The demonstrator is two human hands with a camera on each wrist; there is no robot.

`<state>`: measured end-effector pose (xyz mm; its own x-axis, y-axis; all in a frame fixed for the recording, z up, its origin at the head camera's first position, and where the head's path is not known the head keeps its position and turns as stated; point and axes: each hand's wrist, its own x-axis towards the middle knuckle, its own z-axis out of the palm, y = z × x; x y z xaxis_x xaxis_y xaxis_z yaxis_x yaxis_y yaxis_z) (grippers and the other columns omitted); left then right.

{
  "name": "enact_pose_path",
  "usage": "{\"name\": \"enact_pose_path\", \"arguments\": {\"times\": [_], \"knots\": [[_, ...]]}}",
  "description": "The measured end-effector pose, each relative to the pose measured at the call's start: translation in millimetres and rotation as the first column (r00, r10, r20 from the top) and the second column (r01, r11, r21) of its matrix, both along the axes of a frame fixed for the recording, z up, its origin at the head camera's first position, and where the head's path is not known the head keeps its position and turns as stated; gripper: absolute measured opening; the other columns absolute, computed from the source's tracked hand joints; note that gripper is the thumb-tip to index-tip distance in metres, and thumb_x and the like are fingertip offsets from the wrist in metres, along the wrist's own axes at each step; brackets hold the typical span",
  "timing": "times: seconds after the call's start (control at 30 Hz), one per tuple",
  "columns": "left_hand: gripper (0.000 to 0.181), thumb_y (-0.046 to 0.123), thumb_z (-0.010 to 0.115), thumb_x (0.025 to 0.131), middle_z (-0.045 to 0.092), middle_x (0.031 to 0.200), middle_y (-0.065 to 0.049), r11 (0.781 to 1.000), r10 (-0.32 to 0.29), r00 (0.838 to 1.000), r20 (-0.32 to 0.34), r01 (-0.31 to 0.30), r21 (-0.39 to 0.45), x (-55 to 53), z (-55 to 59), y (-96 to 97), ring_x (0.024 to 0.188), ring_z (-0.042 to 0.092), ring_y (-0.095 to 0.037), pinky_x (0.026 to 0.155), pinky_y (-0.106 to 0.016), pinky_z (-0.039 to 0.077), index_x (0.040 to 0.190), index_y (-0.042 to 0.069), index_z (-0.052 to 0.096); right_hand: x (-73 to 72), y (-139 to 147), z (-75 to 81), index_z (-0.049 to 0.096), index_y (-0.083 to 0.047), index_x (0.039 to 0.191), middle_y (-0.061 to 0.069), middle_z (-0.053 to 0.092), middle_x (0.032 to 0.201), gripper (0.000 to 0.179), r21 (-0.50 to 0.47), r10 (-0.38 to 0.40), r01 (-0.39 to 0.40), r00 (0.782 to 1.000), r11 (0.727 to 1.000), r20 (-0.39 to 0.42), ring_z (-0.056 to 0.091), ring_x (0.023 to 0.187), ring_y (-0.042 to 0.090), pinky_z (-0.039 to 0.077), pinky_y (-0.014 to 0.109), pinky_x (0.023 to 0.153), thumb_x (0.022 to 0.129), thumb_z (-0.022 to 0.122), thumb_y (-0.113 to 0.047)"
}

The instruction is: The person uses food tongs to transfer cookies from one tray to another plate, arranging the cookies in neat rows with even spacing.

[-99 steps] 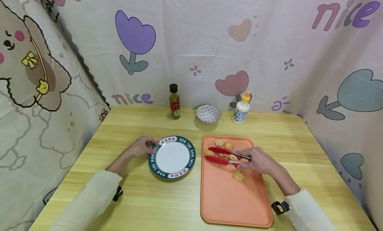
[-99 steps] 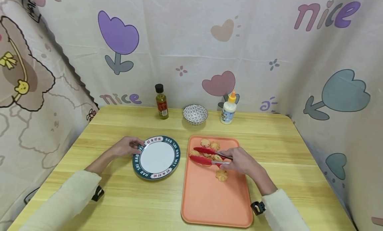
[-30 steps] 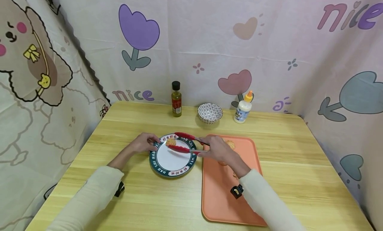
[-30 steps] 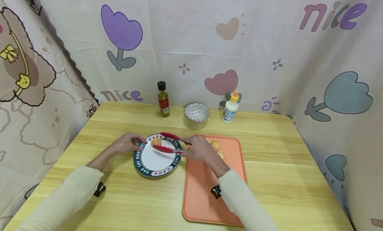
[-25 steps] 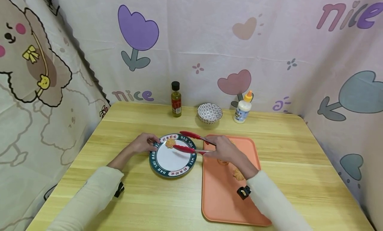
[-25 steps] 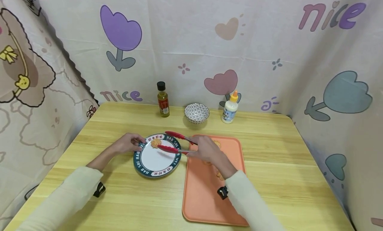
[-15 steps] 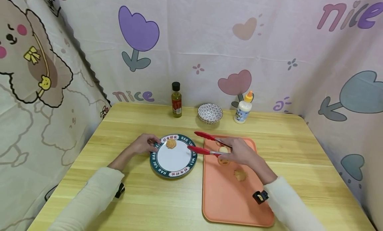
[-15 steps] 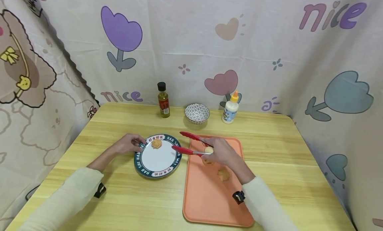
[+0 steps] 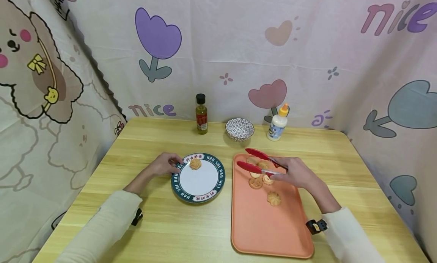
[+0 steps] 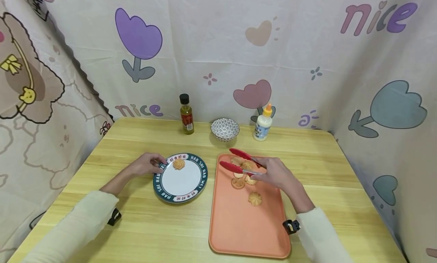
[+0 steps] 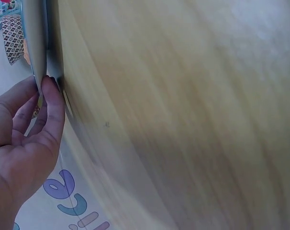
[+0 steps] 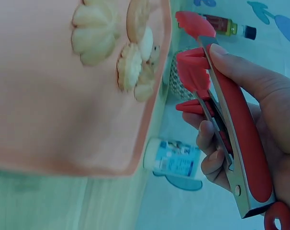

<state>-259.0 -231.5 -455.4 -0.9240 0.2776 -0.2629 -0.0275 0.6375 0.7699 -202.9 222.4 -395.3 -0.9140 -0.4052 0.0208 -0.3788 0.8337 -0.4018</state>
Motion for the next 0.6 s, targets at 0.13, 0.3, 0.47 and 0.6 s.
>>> {"name": "enact_pose_path", "arguments": {"times": [0.13, 0.3, 0.47, 0.6], "knots": [[0.027, 0.002, 0.07, 0.081, 0.059, 0.106, -0.017, 1.0, 0.007, 1.0, 0.004, -0.007, 0.002, 0.9, 1.4, 1.2, 0.085, 0.053, -0.02, 0.065, -0.028, 0.052, 0.107, 0.001, 0.064, 0.7, 8, 5.2, 0.055, -0.003, 0.131, 0.018, 0.065, 0.118, 0.064, 0.039, -0.006, 0.005, 1.0, 0.999, 0.021, 0.062, 0.092, 0.028, 0.052, 0.039, 0.073, 0.079, 0.074, -0.036], [0.026, 0.002, 0.07, 0.081, 0.059, 0.106, -0.017, 1.0, 0.003, 1.0, -0.002, -0.003, -0.005, 1.9, 1.8, 1.7, 0.085, 0.053, -0.021, 0.065, -0.027, 0.052, 0.106, 0.0, 0.064, 0.7, 13, 9.5, 0.057, -0.004, 0.13, 0.009, 0.067, 0.088, 0.06, 0.087, -0.026, 0.021, 0.998, 0.996, 0.051, 0.051, 0.068, 0.018, 0.036, 0.025, 0.055, 0.081, 0.072, -0.036], [0.026, 0.002, 0.07, 0.081, 0.06, 0.107, -0.016, 1.0, 0.008, 1.0, -0.005, -0.008, -0.012, 2.1, 2.2, 1.5, 0.086, 0.054, -0.021, 0.065, -0.028, 0.052, 0.106, 0.001, 0.065, 0.5, 14, 10.7, 0.057, -0.003, 0.129, -0.001, 0.04, 0.06, 0.059, 0.13, -0.052, 0.042, 0.996, 0.991, 0.079, 0.034, 0.052, 0.013, 0.028, 0.022, 0.048, 0.082, 0.071, -0.035], [0.026, 0.003, 0.07, 0.081, 0.06, 0.106, -0.016, 1.0, 0.002, 1.0, -0.013, -0.002, -0.014, 1.2, 0.9, 1.1, 0.086, 0.054, -0.021, 0.065, -0.028, 0.052, 0.106, 0.001, 0.065, 0.3, 12, 11.6, 0.058, -0.001, 0.128, -0.002, 0.046, 0.062, 0.058, 0.153, -0.052, 0.04, 0.996, 0.987, 0.077, 0.033, 0.052, 0.012, 0.028, 0.022, 0.048, 0.082, 0.07, -0.035]]}}
